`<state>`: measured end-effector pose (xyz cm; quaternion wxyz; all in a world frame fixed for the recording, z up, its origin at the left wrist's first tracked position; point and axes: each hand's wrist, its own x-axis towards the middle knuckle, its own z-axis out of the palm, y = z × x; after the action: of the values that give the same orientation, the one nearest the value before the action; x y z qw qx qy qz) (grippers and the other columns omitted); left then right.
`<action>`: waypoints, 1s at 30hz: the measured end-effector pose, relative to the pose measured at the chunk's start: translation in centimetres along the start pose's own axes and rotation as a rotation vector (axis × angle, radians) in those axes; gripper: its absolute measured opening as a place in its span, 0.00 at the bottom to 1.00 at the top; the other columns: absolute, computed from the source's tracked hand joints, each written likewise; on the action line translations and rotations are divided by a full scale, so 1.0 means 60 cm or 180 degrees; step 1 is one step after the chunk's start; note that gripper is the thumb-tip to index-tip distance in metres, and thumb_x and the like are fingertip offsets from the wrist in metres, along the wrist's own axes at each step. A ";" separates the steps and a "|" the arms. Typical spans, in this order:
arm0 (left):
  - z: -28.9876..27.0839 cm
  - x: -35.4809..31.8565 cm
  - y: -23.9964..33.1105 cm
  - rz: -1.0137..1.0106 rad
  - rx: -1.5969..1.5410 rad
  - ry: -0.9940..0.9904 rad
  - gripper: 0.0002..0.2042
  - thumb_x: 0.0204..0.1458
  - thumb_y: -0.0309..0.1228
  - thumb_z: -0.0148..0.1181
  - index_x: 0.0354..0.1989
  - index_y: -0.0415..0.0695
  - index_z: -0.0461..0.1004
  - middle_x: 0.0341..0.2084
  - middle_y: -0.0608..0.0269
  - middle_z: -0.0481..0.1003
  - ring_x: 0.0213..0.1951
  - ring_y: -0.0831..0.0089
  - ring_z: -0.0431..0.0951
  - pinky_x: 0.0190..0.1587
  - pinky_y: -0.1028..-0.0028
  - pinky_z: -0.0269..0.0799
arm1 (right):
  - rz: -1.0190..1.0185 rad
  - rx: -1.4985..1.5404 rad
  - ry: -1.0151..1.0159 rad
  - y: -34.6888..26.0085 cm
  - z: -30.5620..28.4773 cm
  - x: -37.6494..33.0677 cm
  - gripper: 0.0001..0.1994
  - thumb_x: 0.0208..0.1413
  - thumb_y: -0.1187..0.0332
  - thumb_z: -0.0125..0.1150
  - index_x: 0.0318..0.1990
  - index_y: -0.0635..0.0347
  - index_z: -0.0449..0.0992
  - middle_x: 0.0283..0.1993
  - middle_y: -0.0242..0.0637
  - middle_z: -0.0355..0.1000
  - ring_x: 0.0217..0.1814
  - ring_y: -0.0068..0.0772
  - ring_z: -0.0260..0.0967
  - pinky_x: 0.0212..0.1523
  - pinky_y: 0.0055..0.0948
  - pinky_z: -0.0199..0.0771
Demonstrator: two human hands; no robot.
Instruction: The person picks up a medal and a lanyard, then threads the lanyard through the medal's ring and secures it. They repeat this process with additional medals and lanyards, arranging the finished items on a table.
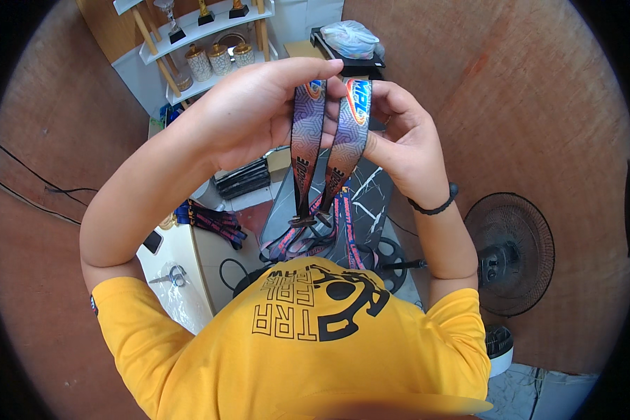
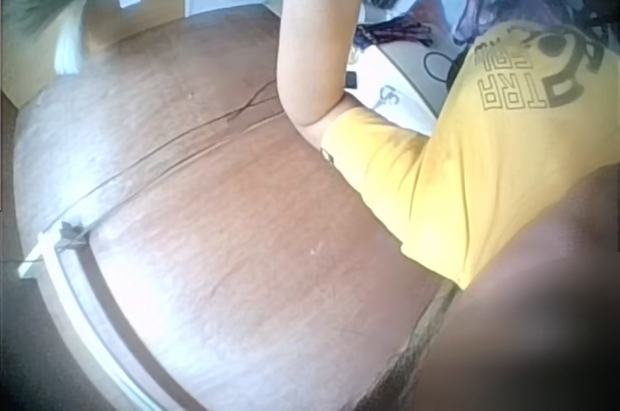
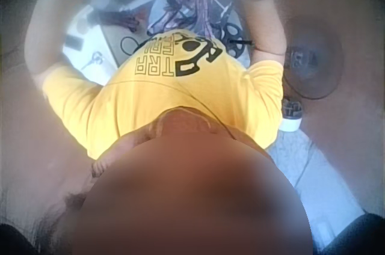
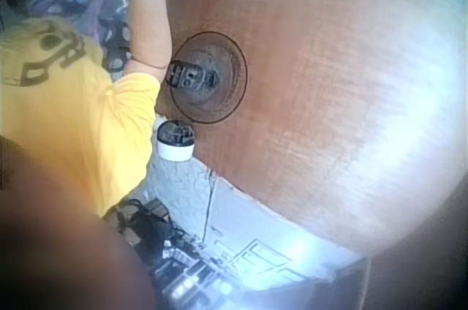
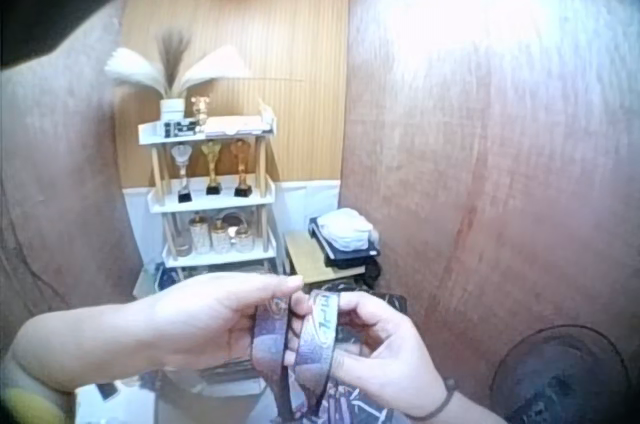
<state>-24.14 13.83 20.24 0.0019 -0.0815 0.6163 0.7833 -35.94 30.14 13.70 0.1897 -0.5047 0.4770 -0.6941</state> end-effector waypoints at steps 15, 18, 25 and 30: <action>0.017 -0.006 -0.010 -0.0125 0.0016 0.0267 0.15 0.62 0.39 0.48 0.39 0.39 0.74 0.29 0.62 0.78 0.27 0.74 0.80 0.27 0.75 0.74 | -0.0289 -0.0211 0.0062 0.018 0.004 0.004 0.22 0.51 0.76 0.65 0.54 0.66 0.68 0.49 0.37 0.70 0.54 0.27 0.68 0.54 0.28 0.74; 0.015 -0.005 -0.012 -0.0093 0.0027 0.0263 0.15 0.62 0.39 0.49 0.40 0.39 0.75 0.29 0.61 0.79 0.27 0.73 0.80 0.26 0.75 0.74 | -0.0232 -0.0153 0.0040 0.021 0.002 0.007 0.22 0.50 0.76 0.66 0.54 0.66 0.68 0.48 0.37 0.71 0.53 0.27 0.69 0.53 0.27 0.75; 0.021 -0.001 -0.015 -0.0005 0.0022 0.0289 0.13 0.60 0.38 0.52 0.39 0.39 0.75 0.29 0.63 0.78 0.28 0.76 0.79 0.30 0.76 0.73 | -0.0190 -0.0165 -0.0015 0.022 -0.007 0.008 0.22 0.50 0.76 0.66 0.53 0.66 0.68 0.48 0.38 0.71 0.53 0.27 0.69 0.51 0.27 0.76; 0.025 -0.003 -0.014 0.0019 -0.0014 0.0229 0.13 0.60 0.37 0.53 0.39 0.39 0.75 0.29 0.63 0.78 0.28 0.76 0.79 0.31 0.75 0.73 | -0.0232 -0.0035 -0.0006 0.022 -0.005 0.006 0.22 0.50 0.76 0.66 0.53 0.66 0.68 0.48 0.38 0.70 0.53 0.27 0.69 0.51 0.27 0.76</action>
<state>-24.07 15.48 19.78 -0.0228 -0.1078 0.6145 0.7812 -36.63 29.39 12.76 0.1619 -0.5234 0.4619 -0.6974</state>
